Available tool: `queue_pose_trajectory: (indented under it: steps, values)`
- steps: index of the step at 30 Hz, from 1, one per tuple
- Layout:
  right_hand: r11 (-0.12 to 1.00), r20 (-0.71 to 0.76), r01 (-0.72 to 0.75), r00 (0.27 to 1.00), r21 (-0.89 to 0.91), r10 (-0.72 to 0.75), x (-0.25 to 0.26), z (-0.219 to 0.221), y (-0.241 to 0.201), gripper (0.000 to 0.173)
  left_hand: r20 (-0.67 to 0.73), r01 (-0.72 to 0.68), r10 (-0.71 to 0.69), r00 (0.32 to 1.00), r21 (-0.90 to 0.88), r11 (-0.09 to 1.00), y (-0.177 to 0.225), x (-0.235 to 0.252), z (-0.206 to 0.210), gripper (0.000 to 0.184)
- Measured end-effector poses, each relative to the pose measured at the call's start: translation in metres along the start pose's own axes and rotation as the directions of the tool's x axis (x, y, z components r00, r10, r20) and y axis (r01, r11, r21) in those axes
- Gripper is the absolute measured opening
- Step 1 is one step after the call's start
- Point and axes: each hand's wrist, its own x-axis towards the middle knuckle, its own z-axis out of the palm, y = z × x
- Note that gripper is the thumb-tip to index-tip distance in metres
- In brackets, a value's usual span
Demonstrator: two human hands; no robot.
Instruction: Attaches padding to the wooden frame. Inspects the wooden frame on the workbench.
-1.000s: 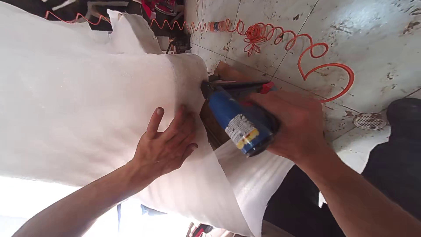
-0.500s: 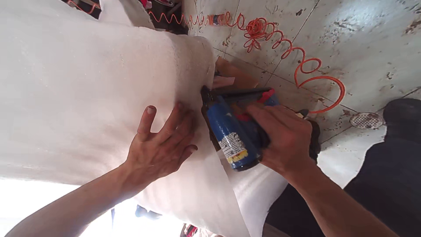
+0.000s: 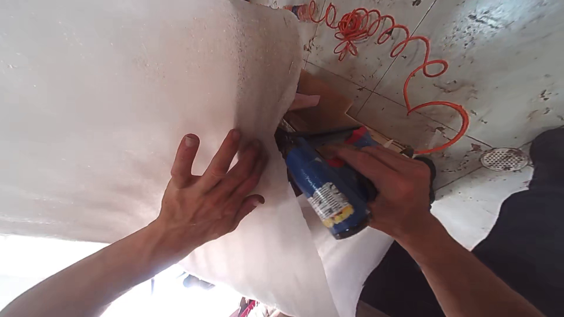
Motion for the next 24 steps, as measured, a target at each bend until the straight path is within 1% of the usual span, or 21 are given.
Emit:
queue_pose_trajectory:
  steps: [2, 4, 9, 13, 16, 18, 21, 22, 24]
  values:
    - [0.998, 0.036, -0.001, 0.999, 0.070, -0.002, 0.001, -0.011, 0.007, 0.039, -0.003, 0.009, -0.009, 1.000, 0.014, 1.000, 0.000, 0.000, -0.001, 0.064]
    - [0.995, 0.068, -0.002, 0.998, 0.102, -0.005, 0.005, -0.017, 0.009, 0.037, -0.018, 0.010, -0.009, 1.000, 0.039, 0.999, 0.000, 0.002, -0.003, 0.063]
    - [0.994, 0.117, 0.044, 0.992, 0.097, -0.056, 0.015, -0.018, 0.007, 0.036, -0.016, -0.038, 0.039, 0.999, 0.077, 0.996, -0.008, 0.015, -0.013, 0.053]
    - [0.995, 0.158, 0.041, 0.986, 0.090, -0.055, 0.021, -0.016, 0.005, 0.035, -0.004, -0.037, 0.037, 0.999, 0.058, 0.998, -0.010, 0.014, -0.016, 0.053]
    - [0.997, 0.205, 0.034, 0.978, 0.070, -0.047, 0.033, -0.014, 0.005, 0.039, 0.012, -0.027, 0.027, 1.000, 0.037, 0.999, -0.009, 0.014, -0.018, 0.056]
    - [0.996, 0.228, 0.021, 0.973, 0.092, -0.042, 0.040, -0.013, 0.006, 0.037, 0.029, -0.017, 0.017, 0.999, 0.002, 1.000, -0.010, 0.014, -0.019, 0.059]
    - [0.990, 0.216, -0.002, 0.976, 0.139, -0.028, 0.039, -0.021, 0.007, 0.035, 0.040, 0.001, 0.001, 0.999, -0.062, 0.998, -0.005, 0.005, -0.023, 0.062]
    - [0.986, 0.210, -0.014, 0.977, 0.168, -0.022, 0.035, -0.029, 0.010, 0.037, 0.016, 0.014, -0.013, 1.000, -0.115, 0.993, 0.000, -0.004, -0.026, 0.061]
    - [0.970, 0.204, -0.095, 0.978, 0.226, 0.049, 0.022, -0.052, 0.015, 0.040, -0.111, 0.042, -0.076, 0.991, -0.283, 0.958, 0.021, -0.030, -0.035, 0.055]
